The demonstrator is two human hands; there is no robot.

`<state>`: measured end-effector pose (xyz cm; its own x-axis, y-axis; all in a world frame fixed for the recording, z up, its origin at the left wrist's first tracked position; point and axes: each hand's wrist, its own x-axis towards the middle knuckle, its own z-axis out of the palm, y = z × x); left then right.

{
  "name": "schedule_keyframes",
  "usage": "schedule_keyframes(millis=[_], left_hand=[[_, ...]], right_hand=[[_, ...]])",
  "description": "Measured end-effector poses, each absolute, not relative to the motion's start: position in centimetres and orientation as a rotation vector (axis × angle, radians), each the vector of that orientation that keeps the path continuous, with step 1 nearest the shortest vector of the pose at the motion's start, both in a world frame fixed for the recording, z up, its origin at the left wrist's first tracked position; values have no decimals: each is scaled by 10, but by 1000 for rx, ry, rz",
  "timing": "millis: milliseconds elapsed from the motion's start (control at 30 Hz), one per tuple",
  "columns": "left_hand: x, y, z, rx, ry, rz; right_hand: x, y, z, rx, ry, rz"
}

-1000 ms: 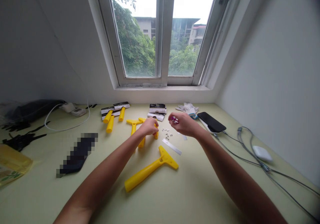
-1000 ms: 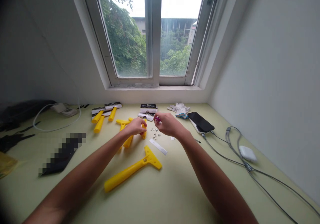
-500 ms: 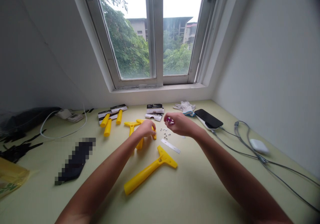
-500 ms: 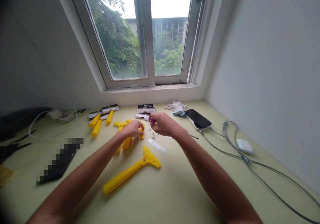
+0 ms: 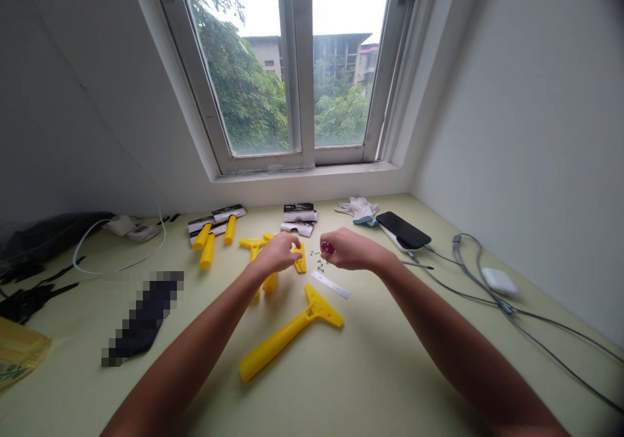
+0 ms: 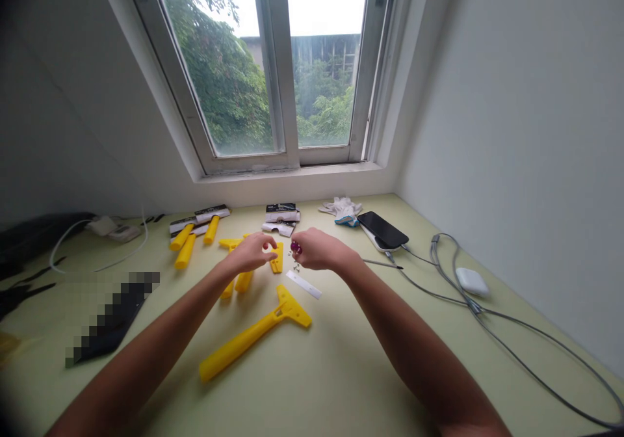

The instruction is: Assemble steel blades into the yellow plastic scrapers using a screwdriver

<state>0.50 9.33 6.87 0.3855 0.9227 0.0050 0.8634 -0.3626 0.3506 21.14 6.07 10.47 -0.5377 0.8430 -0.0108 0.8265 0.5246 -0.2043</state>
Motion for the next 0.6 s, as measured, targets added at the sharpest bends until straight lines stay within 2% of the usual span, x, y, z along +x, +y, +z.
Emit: schedule_keyframes(millis=[133, 333, 467, 600], left_hand=[[-8, 28, 77, 2468, 1394, 272], [-26, -46, 54, 2552, 1377, -104], [-46, -49, 63, 2428, 1379, 88], [-70, -19, 89, 2310, 1651, 411]], right_hand=[[208, 65, 83, -1575, -2803, 445], [197, 68, 60, -1742, -2823, 465], [197, 70, 58, -1786, -2826, 483], [199, 73, 57, -1784, -2831, 538]])
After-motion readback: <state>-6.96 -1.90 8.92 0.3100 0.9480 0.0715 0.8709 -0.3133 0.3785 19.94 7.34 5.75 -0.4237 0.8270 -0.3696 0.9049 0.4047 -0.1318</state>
